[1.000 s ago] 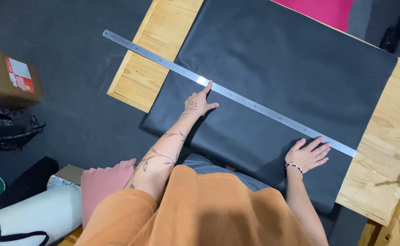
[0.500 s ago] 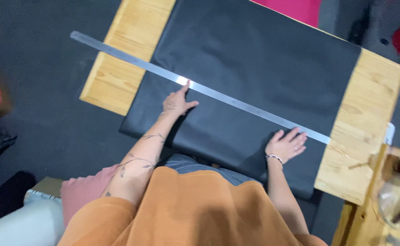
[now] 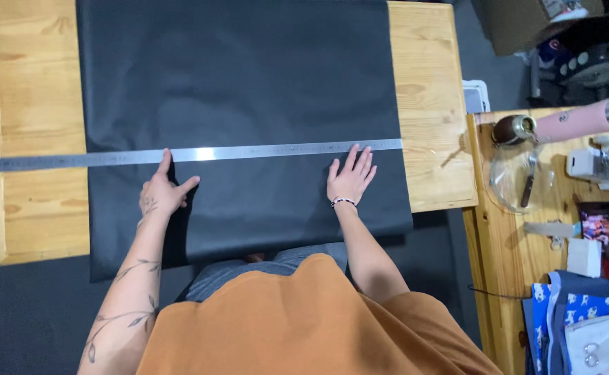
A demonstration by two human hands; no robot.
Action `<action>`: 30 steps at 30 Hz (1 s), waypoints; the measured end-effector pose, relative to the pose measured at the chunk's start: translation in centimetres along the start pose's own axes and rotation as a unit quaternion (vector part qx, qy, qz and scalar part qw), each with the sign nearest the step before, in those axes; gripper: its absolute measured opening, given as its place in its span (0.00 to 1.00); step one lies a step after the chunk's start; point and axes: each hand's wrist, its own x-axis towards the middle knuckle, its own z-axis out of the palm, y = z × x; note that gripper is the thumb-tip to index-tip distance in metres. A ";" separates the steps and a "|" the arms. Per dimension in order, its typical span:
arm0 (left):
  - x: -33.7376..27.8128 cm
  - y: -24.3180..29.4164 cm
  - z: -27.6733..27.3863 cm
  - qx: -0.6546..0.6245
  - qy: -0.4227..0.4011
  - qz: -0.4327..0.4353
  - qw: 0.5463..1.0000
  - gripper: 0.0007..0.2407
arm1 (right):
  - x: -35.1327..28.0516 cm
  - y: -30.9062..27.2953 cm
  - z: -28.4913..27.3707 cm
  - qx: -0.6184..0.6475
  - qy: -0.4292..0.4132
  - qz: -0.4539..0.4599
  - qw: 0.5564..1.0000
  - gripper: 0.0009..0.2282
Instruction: The person unfolds a large piece of black fabric on a wooden table and uses a metal ruler to measure its length and width. They repeatedly adjust the fabric's position and fold it to align the edges before taking measurements.
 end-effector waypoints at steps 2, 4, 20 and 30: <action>-0.1 -0.3 0.0 -0.007 -0.002 -0.013 1.000 0.40 | -0.1 -0.3 -0.1 0.004 -0.009 -0.003 1.000 0.30; 0.5 -0.7 0.5 -0.023 0.005 -0.005 1.000 0.39 | 0.0 -0.2 -0.7 0.008 -0.009 -0.003 1.000 0.30; 7.8 -6.4 0.7 0.248 0.190 0.243 0.918 0.13 | -0.2 -0.1 0.3 0.003 -0.016 -0.018 1.000 0.30; 7.5 -2.2 -2.8 0.222 -0.079 0.167 0.957 0.07 | 2.3 0.1 -2.2 0.082 -0.123 0.003 0.989 0.39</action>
